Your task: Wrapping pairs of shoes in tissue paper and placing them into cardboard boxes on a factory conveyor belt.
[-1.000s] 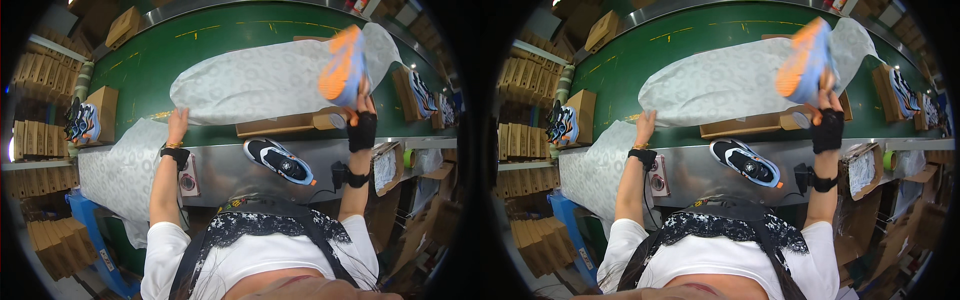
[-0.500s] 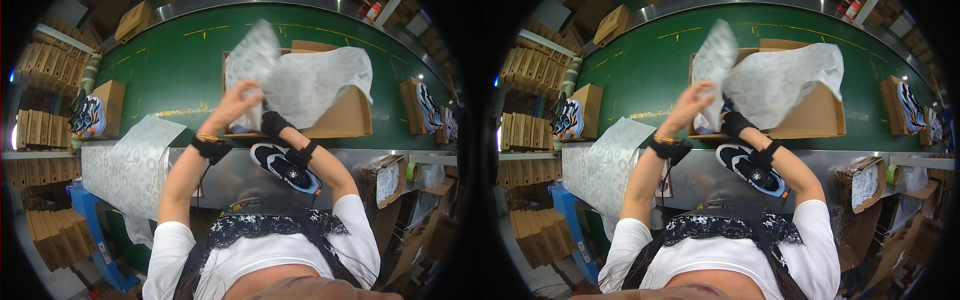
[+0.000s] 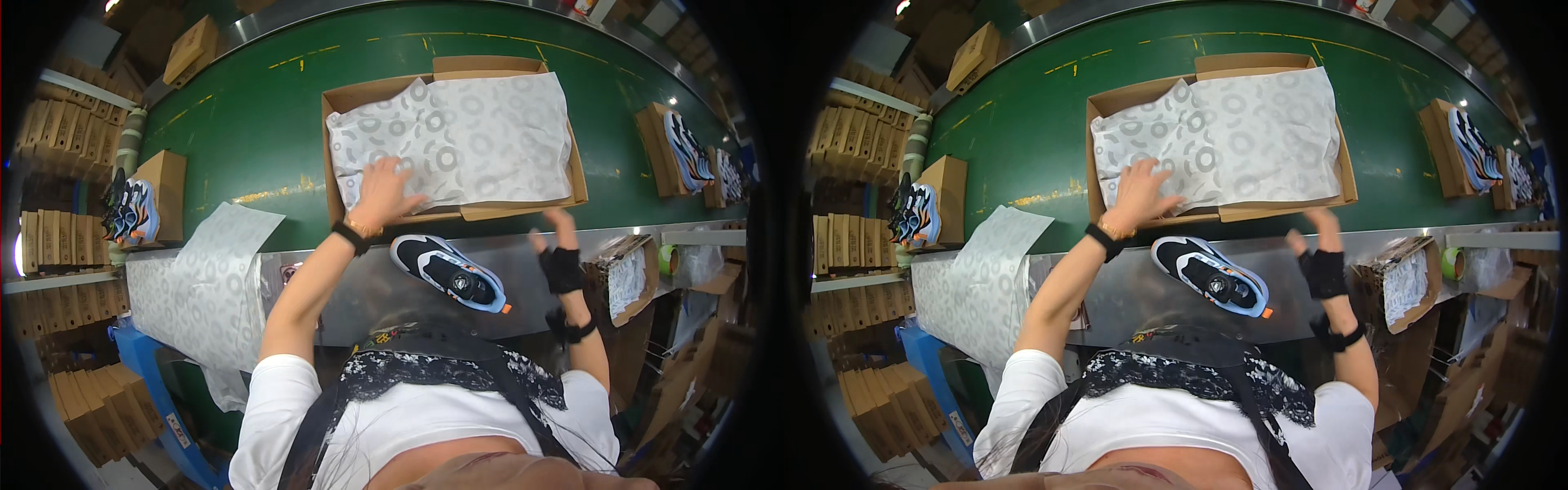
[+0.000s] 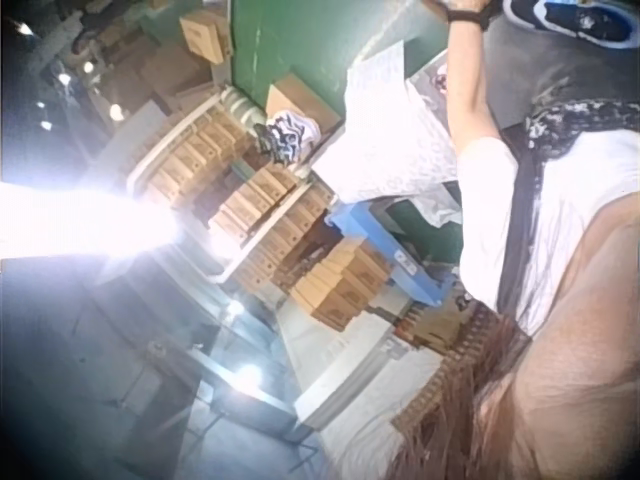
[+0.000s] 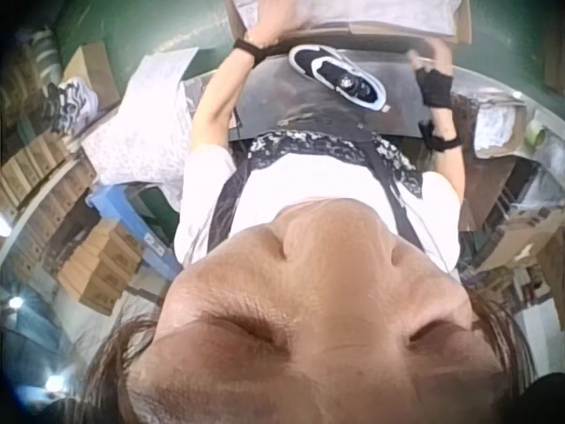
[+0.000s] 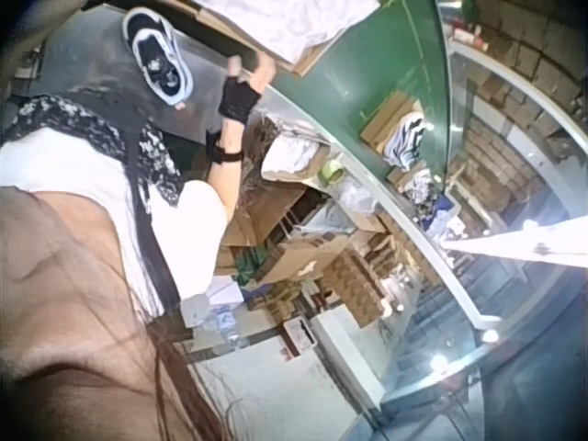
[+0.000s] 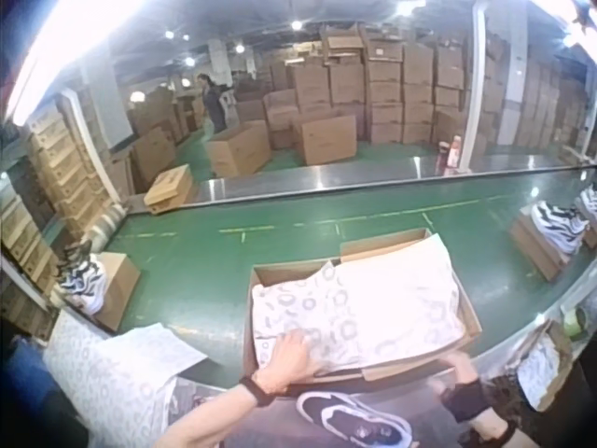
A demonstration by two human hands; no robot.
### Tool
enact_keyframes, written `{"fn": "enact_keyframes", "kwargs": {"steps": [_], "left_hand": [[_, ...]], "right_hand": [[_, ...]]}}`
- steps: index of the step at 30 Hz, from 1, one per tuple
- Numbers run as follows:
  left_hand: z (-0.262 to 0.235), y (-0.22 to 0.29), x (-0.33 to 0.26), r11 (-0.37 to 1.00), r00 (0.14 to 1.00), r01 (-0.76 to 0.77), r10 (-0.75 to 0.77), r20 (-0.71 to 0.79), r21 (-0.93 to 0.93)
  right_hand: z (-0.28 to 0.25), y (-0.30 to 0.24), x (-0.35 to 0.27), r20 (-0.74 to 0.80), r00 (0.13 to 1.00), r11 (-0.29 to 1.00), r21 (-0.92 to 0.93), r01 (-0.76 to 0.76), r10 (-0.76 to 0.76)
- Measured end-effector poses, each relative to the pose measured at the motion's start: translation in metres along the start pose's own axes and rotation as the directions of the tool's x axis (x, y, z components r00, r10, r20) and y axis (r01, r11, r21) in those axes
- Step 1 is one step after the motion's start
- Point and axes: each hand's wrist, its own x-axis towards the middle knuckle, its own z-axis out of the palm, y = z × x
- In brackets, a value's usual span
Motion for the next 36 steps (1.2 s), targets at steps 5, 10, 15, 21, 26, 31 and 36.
{"fn": "enact_keyframes", "kwargs": {"steps": [5, 10, 15, 21, 26, 31, 36], "left_hand": [[-0.012, 0.053, -0.072, 0.832, 0.881, -0.349, 0.448, 0.151, -0.431], [0.011, 0.052, -0.093, 0.956, 0.919, -0.184, 0.249, 0.305, -0.226], [-0.071, 0.032, -0.069, 0.907, 0.904, -0.004, 0.183, 0.385, -0.422], [-0.125, 0.013, -0.053, 0.711, 0.752, 0.285, 0.251, 0.610, -0.643], [-0.087, -0.013, -0.072, 0.297, 0.811, 0.505, 0.158, 0.563, -0.810], [-0.029, -0.031, -0.058, -0.414, 0.816, 0.534, 0.025, 0.578, -0.737], [-0.003, -0.026, 0.006, -0.473, 0.718, 0.523, -0.203, 0.665, -0.709]], "right_hand": [[0.014, -0.039, -0.048, 0.694, 0.715, 0.926, 0.319, -0.202, -0.083], [0.039, -0.063, -0.004, 0.783, 0.622, 0.997, 0.052, -0.053, -0.008], [0.003, -0.099, 0.083, 0.885, 0.446, 0.932, 0.263, -0.249, -0.131], [0.005, -0.117, 0.155, 0.867, 0.389, 0.775, 0.468, -0.424, -0.311], [0.006, -0.134, 0.174, 0.770, 0.591, 0.753, 0.532, -0.387, -0.240], [0.028, -0.106, 0.143, 0.254, 0.935, 0.469, 0.813, -0.344, 0.247], [0.075, -0.067, 0.048, 0.688, 0.596, 0.453, 0.724, -0.521, -0.414]]}}
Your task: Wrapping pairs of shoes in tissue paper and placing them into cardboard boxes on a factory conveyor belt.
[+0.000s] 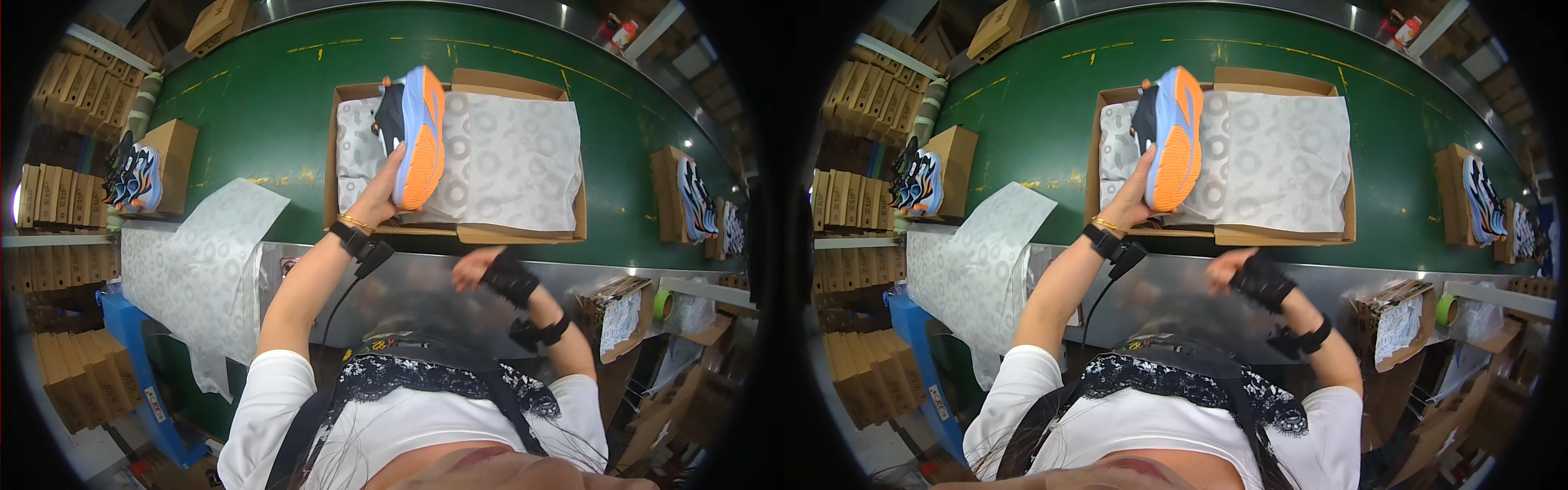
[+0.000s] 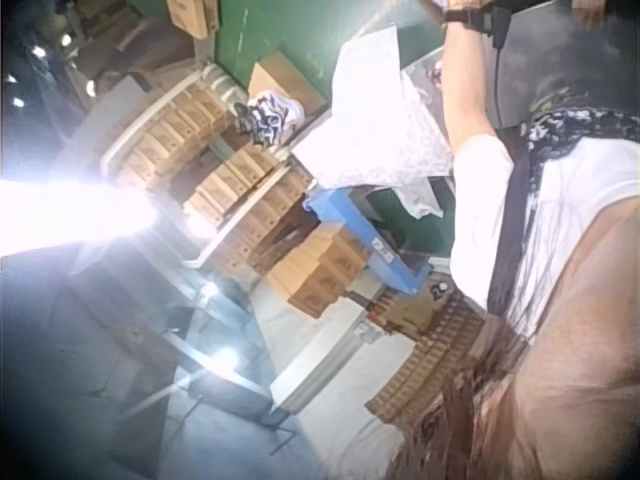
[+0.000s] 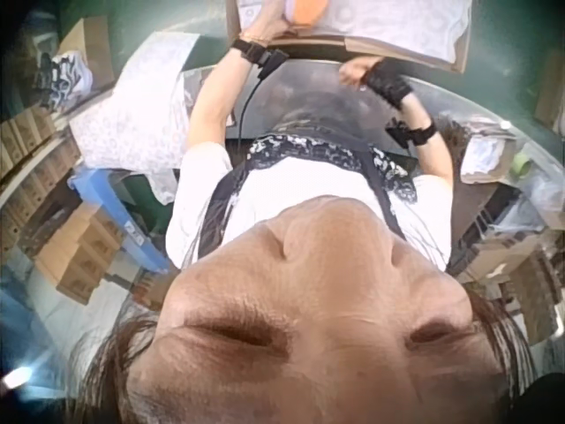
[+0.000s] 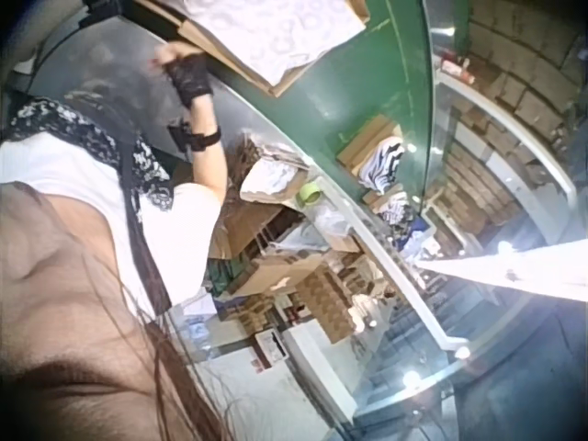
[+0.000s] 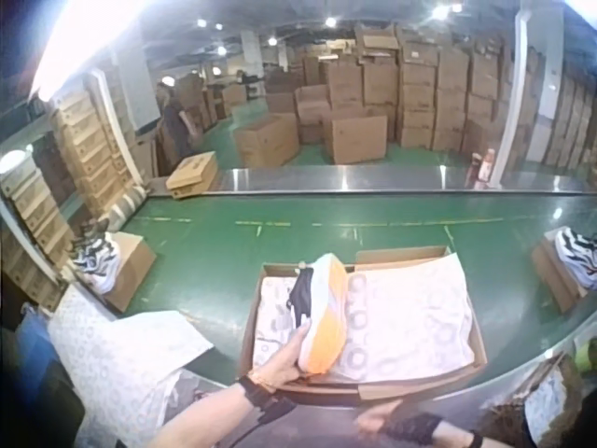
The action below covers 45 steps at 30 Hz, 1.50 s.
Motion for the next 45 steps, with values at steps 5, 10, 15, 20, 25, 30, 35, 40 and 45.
{"fn": "enact_keyframes", "kwargs": {"steps": [5, 10, 15, 20, 25, 30, 35, 40, 45], "left_hand": [[-0.004, -0.031, 0.038, 0.888, 0.921, 0.389, -0.377, -0.096, 0.244], [0.006, -0.014, 0.024, 0.811, 0.961, 0.270, -0.193, -0.198, 0.519], [-0.031, 0.014, -0.048, 0.813, 0.746, -0.402, 0.557, -0.365, 0.420], [-0.088, -0.035, -0.039, 0.459, 0.636, -0.197, 0.733, -0.243, 0.866], [-0.088, -0.027, -0.045, 0.714, 0.755, -0.066, 0.493, -0.433, 0.697], [-0.081, -0.008, -0.080, 0.968, 0.970, -0.223, 0.208, -0.124, -0.117], [-0.068, -0.029, -0.159, 0.865, 0.879, -0.472, 0.446, -0.170, -0.168], [-0.080, -0.088, -0.297, 0.537, 0.402, -0.836, 0.741, -0.538, 0.114], [-0.057, -0.145, -0.405, 0.129, -0.026, -0.981, 0.652, -0.758, 0.144]], "right_hand": [[0.019, 0.044, -0.012, -0.428, 0.736, 0.830, 0.449, -0.329, 0.524], [-0.001, 0.044, 0.022, -0.806, 0.485, 0.927, 0.375, -0.023, 0.338], [0.010, 0.015, 0.050, -0.601, 0.518, 0.441, -0.799, -0.409, -0.609], [0.008, 0.055, 0.059, -0.359, 0.769, -0.065, -0.886, -0.459, -0.529], [0.005, 0.045, 0.052, -0.341, 0.821, -0.049, -0.913, -0.406, -0.458], [0.027, -0.022, 0.057, -0.240, 0.876, -0.110, -0.944, -0.311, -0.417], [0.076, -0.085, 0.053, 0.006, 0.733, -0.053, -0.998, -0.041, -0.680], [0.099, -0.072, 0.072, -0.214, 0.748, 0.457, -0.880, 0.132, -0.628], [0.096, -0.033, 0.118, 0.063, 0.966, 0.705, -0.672, 0.226, -0.250]]}}
